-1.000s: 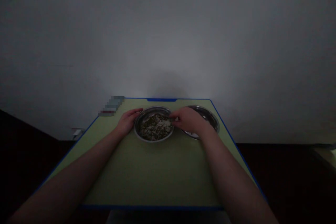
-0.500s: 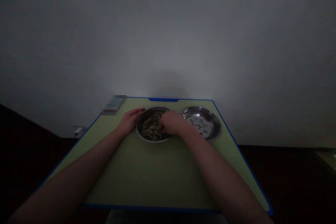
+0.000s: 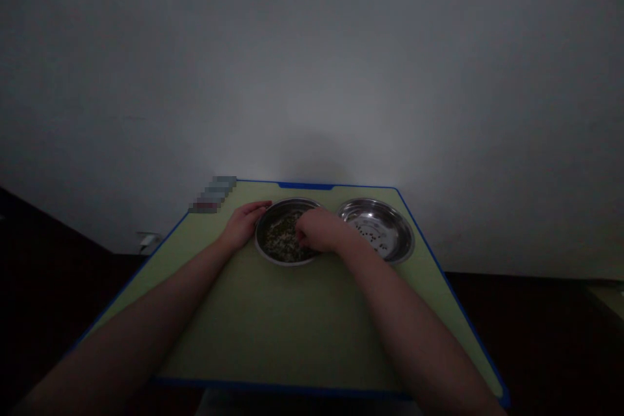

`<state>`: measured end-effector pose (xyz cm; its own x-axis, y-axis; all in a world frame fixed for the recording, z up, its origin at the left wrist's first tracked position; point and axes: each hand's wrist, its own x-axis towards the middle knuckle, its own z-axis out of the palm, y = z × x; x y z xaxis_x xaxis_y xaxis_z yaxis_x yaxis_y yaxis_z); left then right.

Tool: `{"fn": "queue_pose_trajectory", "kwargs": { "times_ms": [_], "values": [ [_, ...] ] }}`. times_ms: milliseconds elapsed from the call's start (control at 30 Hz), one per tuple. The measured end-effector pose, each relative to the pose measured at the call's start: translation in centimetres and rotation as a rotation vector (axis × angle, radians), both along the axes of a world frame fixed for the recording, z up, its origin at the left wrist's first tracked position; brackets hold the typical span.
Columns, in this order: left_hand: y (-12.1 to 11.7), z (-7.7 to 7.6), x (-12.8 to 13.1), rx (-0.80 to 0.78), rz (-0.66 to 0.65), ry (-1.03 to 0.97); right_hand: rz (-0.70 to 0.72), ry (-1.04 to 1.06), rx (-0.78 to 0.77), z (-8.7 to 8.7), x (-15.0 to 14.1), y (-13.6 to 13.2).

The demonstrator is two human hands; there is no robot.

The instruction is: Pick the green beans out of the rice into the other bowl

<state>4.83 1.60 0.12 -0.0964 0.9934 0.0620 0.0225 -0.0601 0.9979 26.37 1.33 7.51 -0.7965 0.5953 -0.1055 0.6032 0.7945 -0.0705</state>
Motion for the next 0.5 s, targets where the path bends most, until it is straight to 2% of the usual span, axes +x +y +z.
{"fn": "queue_pose_trajectory", "kwargs": {
  "times_ms": [267,500],
  "values": [
    [0.1,0.0,0.0,-0.014,0.005,-0.005,-0.017,0.076,0.058,0.3,1.0,-0.4],
    [0.0,-0.2,0.0,-0.003,-0.007,-0.017,-0.044,0.261,0.044,1.4,4.1,-1.9]
  ]
}}
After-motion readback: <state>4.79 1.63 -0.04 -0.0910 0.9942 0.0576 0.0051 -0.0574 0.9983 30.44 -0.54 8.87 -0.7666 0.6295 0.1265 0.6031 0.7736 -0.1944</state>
